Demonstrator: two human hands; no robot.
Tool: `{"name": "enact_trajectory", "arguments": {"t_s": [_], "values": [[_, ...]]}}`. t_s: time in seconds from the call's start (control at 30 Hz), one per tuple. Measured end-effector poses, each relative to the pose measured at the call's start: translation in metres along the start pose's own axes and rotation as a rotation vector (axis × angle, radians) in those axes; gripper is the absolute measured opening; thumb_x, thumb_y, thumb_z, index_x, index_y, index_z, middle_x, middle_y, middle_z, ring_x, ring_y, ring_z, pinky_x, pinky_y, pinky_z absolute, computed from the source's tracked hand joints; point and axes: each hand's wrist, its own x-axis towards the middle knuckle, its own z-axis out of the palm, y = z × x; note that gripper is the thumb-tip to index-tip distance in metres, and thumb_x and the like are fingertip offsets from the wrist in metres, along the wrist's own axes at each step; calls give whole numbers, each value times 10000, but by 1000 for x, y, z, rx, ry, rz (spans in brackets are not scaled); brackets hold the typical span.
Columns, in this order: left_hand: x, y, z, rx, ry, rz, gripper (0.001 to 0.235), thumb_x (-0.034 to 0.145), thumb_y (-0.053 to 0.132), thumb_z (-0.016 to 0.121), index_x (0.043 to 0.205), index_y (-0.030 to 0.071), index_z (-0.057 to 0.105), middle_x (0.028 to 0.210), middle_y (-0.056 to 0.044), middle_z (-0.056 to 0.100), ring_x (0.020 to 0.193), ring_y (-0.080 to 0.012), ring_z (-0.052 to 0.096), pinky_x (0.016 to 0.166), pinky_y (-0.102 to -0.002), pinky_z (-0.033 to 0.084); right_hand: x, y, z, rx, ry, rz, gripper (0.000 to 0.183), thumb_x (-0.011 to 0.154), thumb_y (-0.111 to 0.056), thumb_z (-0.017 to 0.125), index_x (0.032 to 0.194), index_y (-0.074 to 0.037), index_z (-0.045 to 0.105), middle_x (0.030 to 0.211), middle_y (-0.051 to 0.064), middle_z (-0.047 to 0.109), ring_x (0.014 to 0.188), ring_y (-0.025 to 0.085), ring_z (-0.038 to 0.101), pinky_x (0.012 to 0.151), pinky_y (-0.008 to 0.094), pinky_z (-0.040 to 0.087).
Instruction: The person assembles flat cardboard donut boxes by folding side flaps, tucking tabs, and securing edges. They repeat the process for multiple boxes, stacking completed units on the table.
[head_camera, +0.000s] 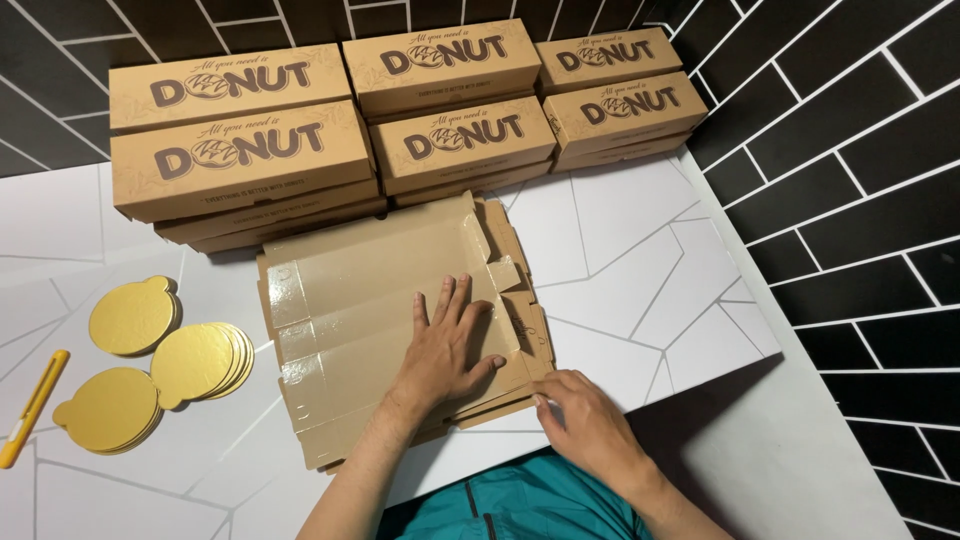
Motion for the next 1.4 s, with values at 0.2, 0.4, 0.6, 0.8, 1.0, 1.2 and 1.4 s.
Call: {"name": "enact_trajectory", "arguments": {"t_s": [0.2,0.4,0.6,0.8,1.0,1.2,1.4], "values": [[-1,4,-10,-137,-23,-15,583,914,383,450,1423,98,455,1678,-239,133,1558,-429,56,1166,-725,-12,29,-24,-5,24,-66,407,633,762,-646,789,1175,-223,564,1026,5,709,1012,203,672,836,376,556],[-1,3,-10,-124,-29,-15,579,907,386,488,1408,98,459,1678,-237,136,1558,-427,54,1165,-728,4,37,-23,-5,145,24,411,317,918,-310,657,1190,-199,536,940,6,701,905,229,642,745,422,551],[0,2,-9,-127,-45,-20,572,910,392,507,1410,121,452,1681,-227,130,1559,-425,48,1166,-725,4,39,-24,-25,213,-25,549,560,895,-395,645,1411,-309,443,1143,33,654,1000,202,673,833,400,568],[-2,0,-18,-144,-80,20,631,980,460,512,1466,72,401,1681,-247,93,1551,-450,34,1184,-693,-1,42,-22,-33,262,-72,515,648,917,-371,674,1503,-309,405,880,-9,500,692,150,530,628,317,462],[-11,-42,-46,-162,472,-8,331,950,238,600,1194,17,628,1114,-166,656,987,-368,653,874,-482,514,55,-37,-44,201,156,221,760,900,-329,671,1572,-193,342,1381,104,489,1311,242,570,1075,437,477],[-40,-151,-78,64,697,-647,313,969,224,699,1220,50,632,1045,-147,602,999,-407,666,772,-551,563,119,-96,-30,90,84,-318,501,972,-213,604,1454,-93,545,1364,194,593,1332,383,537,1084,511,452],[-41,-189,-64,73,537,-763,542,909,360,763,1303,12,630,1183,-178,540,1108,-438,588,827,-588,545,219,-137,49,-65,-156,-478,544,1048,-210,432,1553,-14,382,1558,307,400,1488,416,360,1172,575,330]]}}
